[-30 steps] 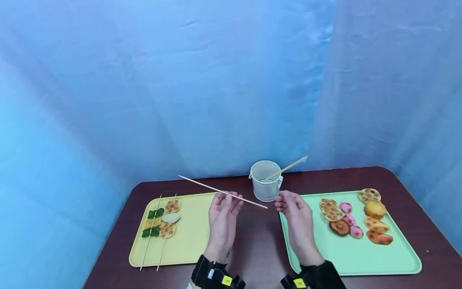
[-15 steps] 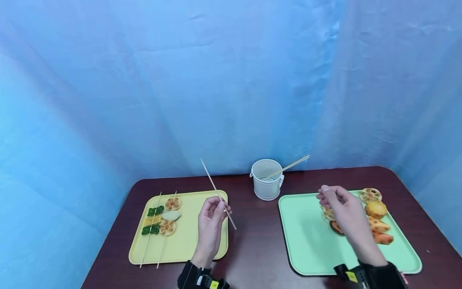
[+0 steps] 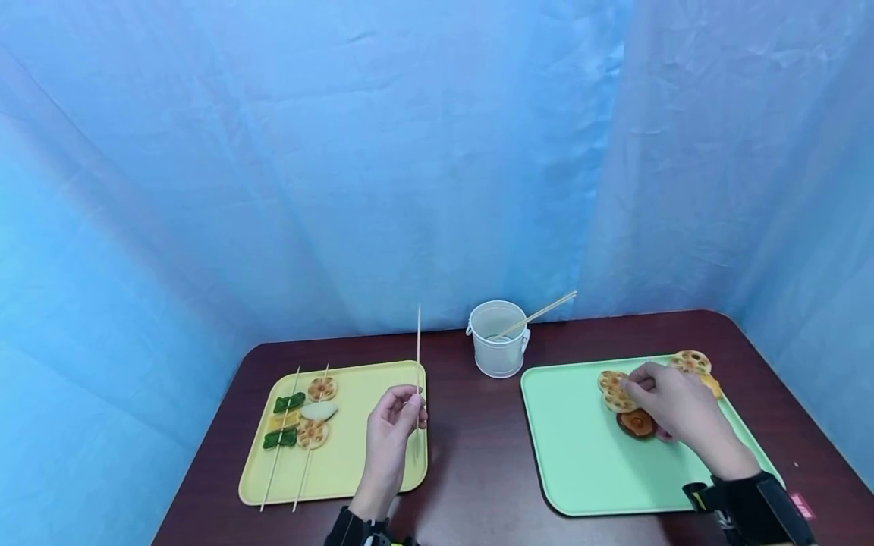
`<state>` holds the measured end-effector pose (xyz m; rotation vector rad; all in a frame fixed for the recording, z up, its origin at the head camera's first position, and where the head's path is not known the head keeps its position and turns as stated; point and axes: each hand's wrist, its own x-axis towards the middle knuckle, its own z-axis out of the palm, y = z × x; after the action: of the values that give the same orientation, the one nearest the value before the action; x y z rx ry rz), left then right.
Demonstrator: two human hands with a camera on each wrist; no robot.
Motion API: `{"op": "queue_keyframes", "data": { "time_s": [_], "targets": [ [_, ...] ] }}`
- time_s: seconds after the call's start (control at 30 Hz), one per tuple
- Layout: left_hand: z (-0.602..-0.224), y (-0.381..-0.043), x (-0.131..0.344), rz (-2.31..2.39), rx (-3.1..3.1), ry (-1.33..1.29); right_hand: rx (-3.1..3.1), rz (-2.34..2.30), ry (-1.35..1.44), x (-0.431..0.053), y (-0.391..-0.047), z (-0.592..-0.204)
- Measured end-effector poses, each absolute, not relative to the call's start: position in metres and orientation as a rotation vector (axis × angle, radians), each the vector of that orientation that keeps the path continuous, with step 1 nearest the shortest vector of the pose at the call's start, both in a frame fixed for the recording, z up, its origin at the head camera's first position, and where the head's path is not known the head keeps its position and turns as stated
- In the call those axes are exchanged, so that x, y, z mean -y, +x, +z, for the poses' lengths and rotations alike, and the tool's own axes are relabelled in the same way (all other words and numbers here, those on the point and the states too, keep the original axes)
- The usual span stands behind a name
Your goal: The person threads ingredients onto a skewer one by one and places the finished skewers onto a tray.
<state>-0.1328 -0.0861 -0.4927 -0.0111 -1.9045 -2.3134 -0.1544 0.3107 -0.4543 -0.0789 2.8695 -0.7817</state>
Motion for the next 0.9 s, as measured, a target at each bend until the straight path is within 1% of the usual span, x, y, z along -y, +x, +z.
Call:
{"op": "queue_keyframes", "data": {
  "time_s": [0.13,0.27,0.43,0.63,0.9],
  "targets": [
    [-0.495,-0.132,0.087,-2.307,1.939,0.014,-2.852,-0.626,-0.124,-0.310,-0.149,-0.462],
    [-0.497,-0.131,0.088,-2.293,1.956,0.040,-3.009,-0.470,-0.233,-0.309,-0.144,-0.474],
    [-0.500,-0.131,0.088,-2.314,1.944,0.074,-3.086,-0.426,-0.305,-0.309,-0.141,-0.484],
    [-0.502,-0.130,0.087,-2.334,1.919,0.077,-3.091,-0.432,-0.279,-0.308,-0.140,-0.491],
    [-0.505,-0.131,0.086,-2.335,1.913,0.064,-3.064,-0.483,-0.167,-0.308,-0.139,-0.495]
  ]
}}
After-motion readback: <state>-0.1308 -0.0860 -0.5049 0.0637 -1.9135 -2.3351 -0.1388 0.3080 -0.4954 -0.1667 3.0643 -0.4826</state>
